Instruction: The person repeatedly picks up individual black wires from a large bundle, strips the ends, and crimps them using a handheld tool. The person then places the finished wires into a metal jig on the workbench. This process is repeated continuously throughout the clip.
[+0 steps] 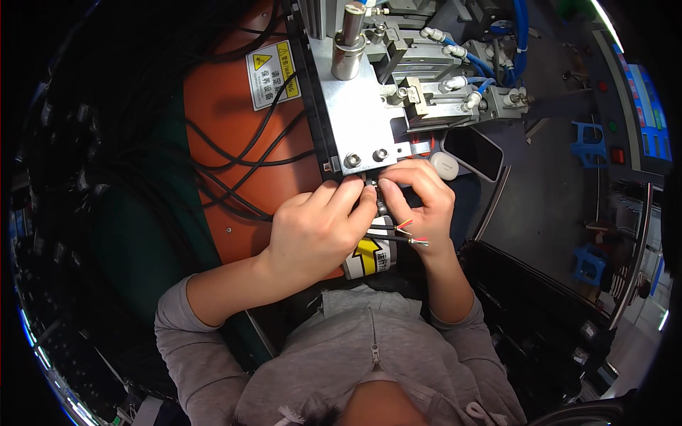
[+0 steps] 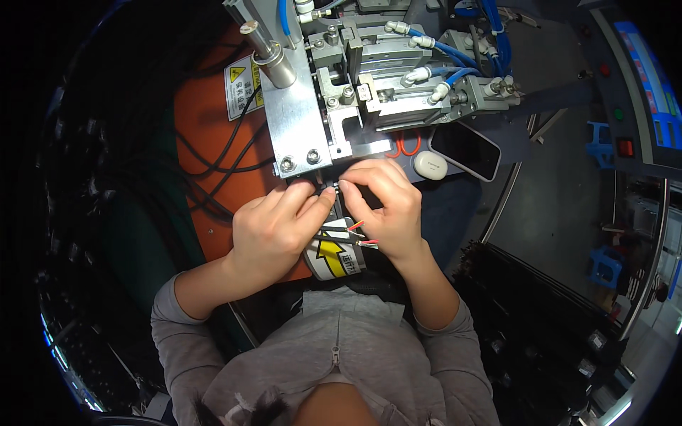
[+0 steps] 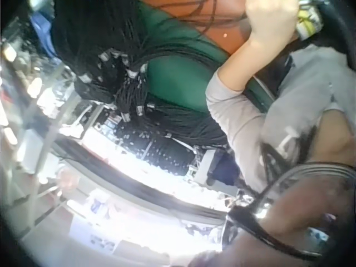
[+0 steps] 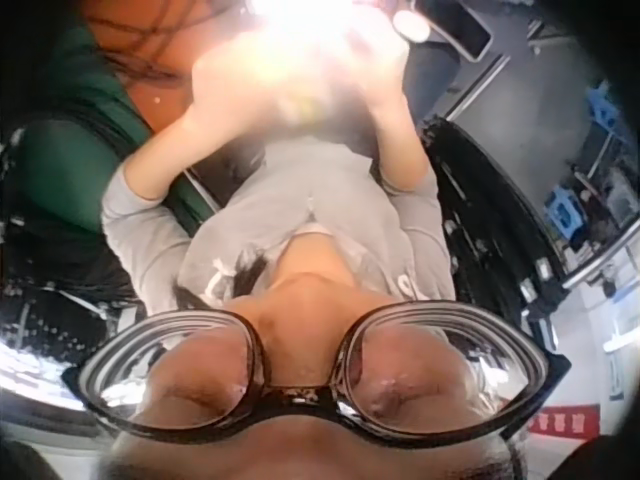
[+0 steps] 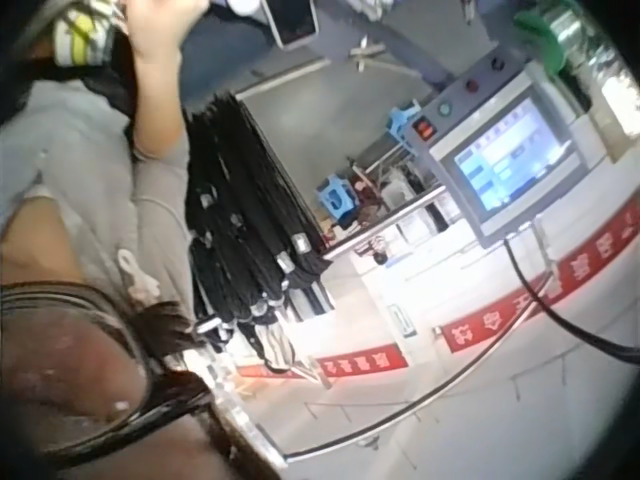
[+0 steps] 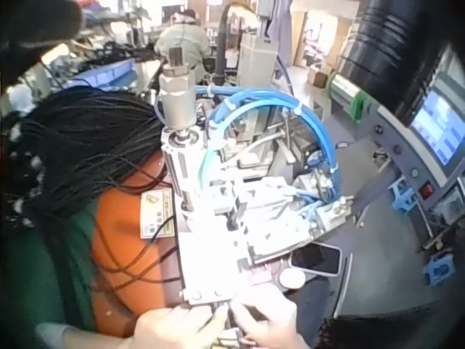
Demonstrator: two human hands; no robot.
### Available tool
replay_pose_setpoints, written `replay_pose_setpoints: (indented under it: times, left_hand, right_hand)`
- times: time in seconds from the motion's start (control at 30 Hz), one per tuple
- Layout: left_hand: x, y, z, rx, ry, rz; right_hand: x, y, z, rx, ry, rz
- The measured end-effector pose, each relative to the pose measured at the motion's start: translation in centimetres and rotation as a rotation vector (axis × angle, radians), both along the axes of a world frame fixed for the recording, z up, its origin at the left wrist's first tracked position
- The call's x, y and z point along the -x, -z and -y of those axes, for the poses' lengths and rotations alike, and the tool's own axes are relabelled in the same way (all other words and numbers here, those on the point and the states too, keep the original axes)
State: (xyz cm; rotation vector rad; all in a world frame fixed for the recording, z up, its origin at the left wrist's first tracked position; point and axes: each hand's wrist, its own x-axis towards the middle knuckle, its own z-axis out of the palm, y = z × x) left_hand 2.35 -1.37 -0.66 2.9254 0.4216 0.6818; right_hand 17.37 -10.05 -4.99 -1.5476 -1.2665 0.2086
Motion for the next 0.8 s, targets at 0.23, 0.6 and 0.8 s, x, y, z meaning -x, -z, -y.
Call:
replay_pose_setpoints:
  times: [0.23,0.6,0.8]
  left_hand:
    - [1.0,-0.6,0.3,0.045,-0.022,-0.09]
    - [1.8,-0.9,1.1,-0.056,-0.126,-0.223]
    - [0.2,-1.3,-0.6,-0.007,0.125,0.283]
  right_hand:
    - [0.8,-0.2,0.0,0.071,0.08,-0.1]
    - [-0.7,-0.3,2.2,0.023,-0.224,-0.508]
    - [-0.8,-1.5,2.3,-0.114,-0.304,-0.527]
